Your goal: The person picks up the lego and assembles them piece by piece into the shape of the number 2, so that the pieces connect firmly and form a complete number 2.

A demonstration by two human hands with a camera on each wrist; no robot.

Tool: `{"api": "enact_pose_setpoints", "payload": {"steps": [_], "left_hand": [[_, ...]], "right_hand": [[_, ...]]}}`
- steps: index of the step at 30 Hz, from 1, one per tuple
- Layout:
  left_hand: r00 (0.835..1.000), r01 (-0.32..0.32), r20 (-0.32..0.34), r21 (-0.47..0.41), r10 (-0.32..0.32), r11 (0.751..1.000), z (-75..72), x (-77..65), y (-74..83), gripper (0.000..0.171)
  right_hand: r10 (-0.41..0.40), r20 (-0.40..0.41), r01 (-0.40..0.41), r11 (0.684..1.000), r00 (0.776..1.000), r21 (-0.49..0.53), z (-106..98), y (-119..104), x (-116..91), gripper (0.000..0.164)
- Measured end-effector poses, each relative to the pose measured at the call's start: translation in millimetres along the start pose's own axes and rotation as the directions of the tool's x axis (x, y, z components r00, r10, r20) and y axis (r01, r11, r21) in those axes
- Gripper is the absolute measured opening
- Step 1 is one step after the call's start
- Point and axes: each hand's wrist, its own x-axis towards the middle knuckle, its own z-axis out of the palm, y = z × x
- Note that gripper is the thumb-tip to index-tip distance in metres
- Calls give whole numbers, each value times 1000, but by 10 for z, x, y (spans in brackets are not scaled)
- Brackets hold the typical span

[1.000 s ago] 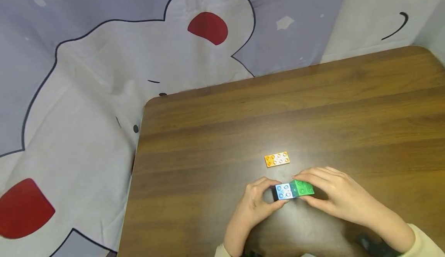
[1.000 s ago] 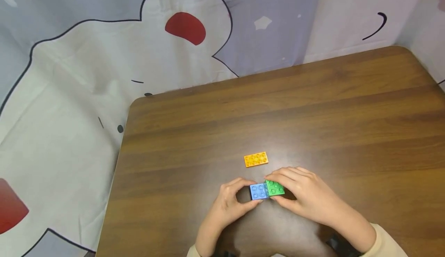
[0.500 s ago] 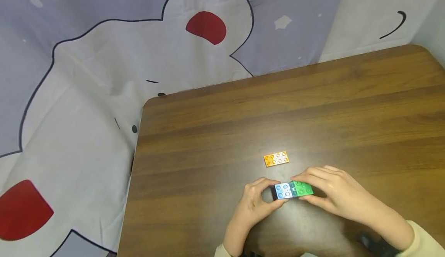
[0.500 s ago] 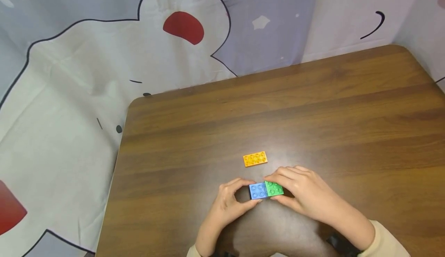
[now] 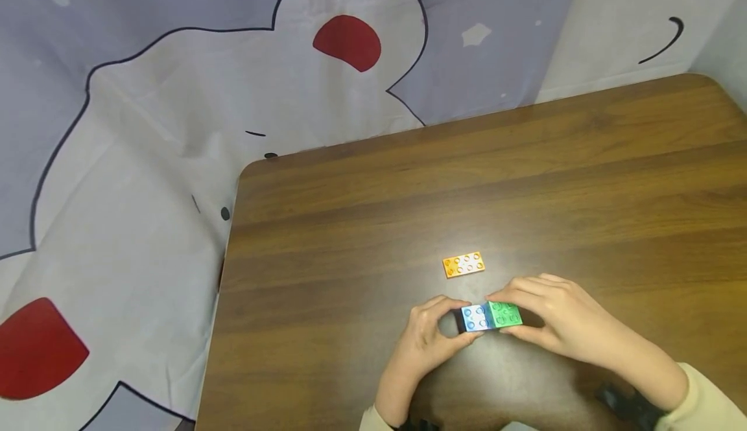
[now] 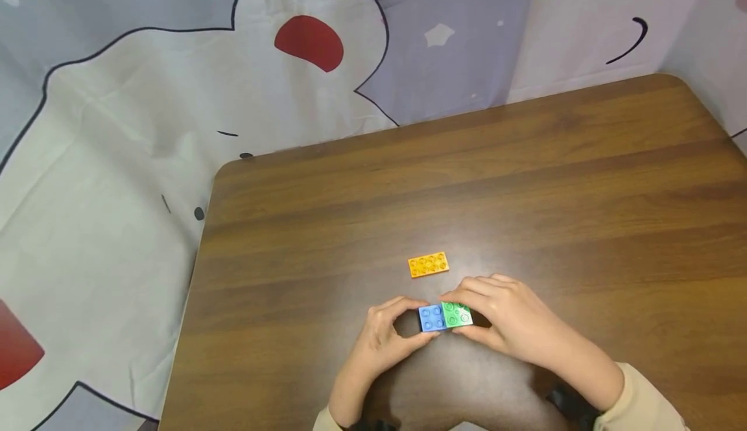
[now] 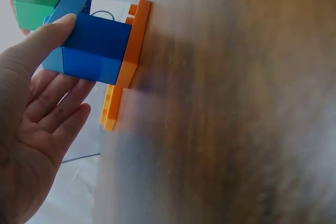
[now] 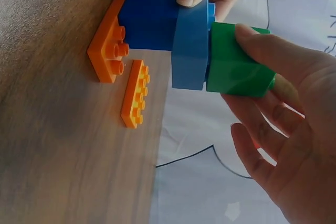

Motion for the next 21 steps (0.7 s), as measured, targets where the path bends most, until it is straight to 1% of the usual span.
{"api": "enact_pose_setpoints", "payload": {"steps": [5,8,13,16,21], "left_hand": [[1000,-22,-15,-2,22,1000,9,-2,-13,33],[1000,-11,-9,-5,11,1000,4,9,-8,32],[1000,7,2,8,-7,1000,-14,5,3,32],[1000,0,-5,17,0,1000,-16,-3,2,32],[1000,-11,-5,13,11,1000,-4,4,-3,32]], "right_hand": [[29,-14,-29,999,999,25,31,31,-41,36],[40,-22,-39,999,999,33,44,36,-58,37],[32,-32,-32,999,999,19,59,37,-53,37],[50,-13,-50,999,999,11,54,42,-46,34],[86,18,-86,996,996,3,40,46,-40,42]]}}
